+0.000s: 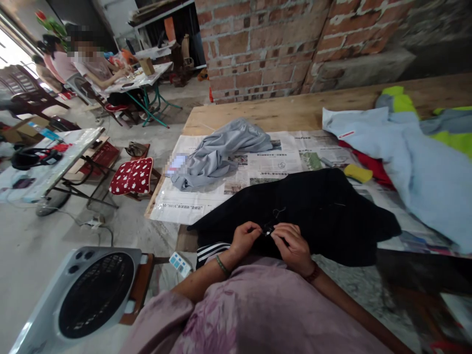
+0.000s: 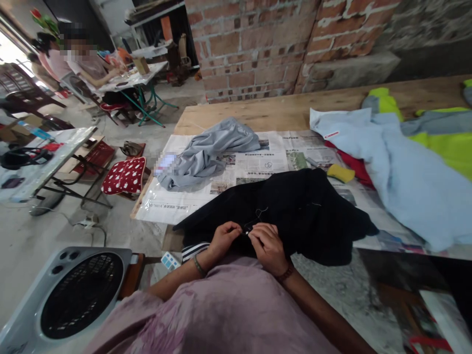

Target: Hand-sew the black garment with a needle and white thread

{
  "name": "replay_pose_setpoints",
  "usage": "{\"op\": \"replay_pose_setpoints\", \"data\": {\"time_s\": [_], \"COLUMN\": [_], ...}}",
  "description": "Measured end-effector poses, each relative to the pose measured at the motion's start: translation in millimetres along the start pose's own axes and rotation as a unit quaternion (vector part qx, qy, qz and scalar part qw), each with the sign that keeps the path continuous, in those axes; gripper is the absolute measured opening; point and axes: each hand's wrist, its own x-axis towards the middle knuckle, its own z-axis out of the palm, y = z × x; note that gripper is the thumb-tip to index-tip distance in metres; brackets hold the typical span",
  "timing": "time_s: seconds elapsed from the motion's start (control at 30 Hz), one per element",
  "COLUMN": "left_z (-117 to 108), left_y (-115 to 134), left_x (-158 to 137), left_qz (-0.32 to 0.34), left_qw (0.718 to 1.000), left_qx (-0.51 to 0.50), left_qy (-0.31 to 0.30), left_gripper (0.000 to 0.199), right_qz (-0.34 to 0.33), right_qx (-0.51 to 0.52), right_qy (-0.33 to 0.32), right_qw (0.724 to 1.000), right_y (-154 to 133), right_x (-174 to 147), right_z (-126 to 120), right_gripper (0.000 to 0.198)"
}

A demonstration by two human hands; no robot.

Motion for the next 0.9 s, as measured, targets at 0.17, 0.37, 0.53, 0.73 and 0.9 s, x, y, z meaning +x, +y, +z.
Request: {"op": "replay_pose_setpoints", "data": {"time_s": [0.17,0.37,0.53,0.73,0.9], "left_z": [-2,-7,-1,4,5], "left_y": [3,6,9,6,4], "left_x": [-7,-15,-18,-13,-10], "left_qz": [0.087,0.228,0.253,0.233,0.161], "left_qw": [0.995,0.962,0.940,0.949,0.973], "left_qx": [0.039,0.153,0.229,0.213,0.163], "left_qy": [-0.008,-0.006,0.009,0.010,0.009], "left_gripper": [0.010,0.014,0.008,0.010,0.008], "right_qz": [0.042,0.070,0.051,0.048,0.011], "right_qx": [0.011,0.006,-0.001,-0.011,-0.021], "right_qy": [0.009,0.032,0.031,0.035,0.011], "right_qw": [0.999,0.997,0.998,0.998,1.000], "right_y": [2,6,3,1,-1], "right_x": [0,-4,-3,-1,5], "right_z": [2,5,7,6,5], "right_gripper": [0.007,0.007,0.007,0.008,0.009]}}
